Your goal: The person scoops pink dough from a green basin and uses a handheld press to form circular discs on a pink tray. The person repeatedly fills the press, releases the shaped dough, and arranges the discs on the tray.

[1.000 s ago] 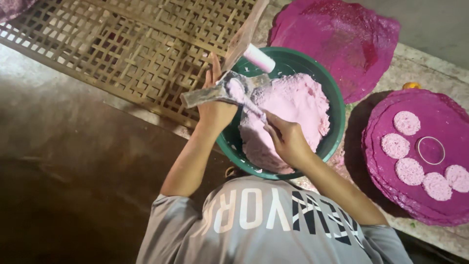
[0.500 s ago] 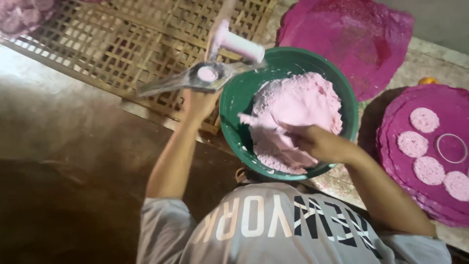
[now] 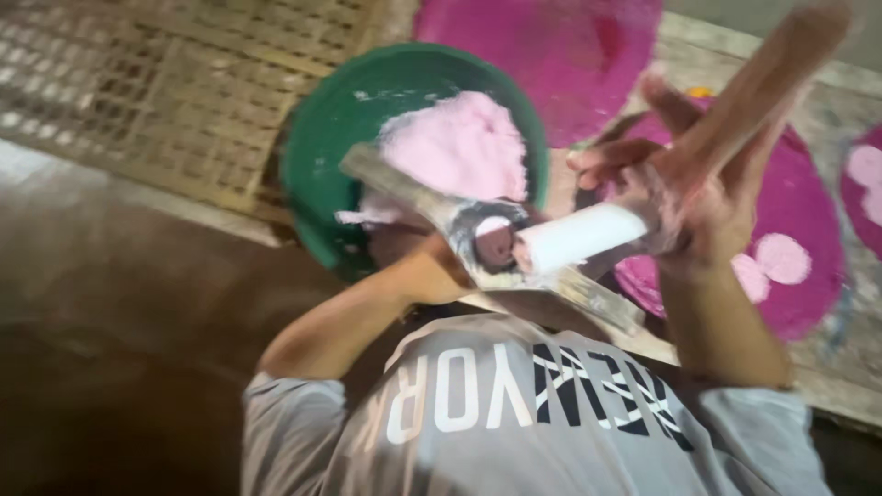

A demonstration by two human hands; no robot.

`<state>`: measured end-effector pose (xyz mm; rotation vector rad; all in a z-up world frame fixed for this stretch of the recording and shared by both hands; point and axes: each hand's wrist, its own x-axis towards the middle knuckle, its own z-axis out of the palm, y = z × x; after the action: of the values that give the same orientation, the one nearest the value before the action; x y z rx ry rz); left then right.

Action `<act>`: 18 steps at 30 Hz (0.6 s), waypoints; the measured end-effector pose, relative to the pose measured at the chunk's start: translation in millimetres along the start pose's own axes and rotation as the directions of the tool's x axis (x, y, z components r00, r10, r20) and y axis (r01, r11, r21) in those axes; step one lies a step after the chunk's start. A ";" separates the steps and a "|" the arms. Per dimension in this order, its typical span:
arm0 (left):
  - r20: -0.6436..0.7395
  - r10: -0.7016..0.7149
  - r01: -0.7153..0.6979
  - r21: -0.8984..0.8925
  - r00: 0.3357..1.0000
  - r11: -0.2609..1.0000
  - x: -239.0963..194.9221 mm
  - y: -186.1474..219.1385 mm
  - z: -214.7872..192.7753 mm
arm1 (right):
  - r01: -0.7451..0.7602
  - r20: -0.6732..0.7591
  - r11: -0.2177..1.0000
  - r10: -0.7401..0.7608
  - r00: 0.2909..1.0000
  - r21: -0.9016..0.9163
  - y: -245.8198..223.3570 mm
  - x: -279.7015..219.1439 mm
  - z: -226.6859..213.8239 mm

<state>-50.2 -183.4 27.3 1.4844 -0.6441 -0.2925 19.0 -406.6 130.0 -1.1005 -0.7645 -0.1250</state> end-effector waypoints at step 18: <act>0.418 -0.353 0.252 0.278 0.837 0.927 199.5 -61.6 193.0 | -0.421 0.102 0.711 0.565 0.819 -0.563 -118.2 -196.9 -244.0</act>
<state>13.5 -459.5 3.1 1.7427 -0.8348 -0.8709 -59.9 -720.3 42.6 -1.8468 -0.6551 0.3107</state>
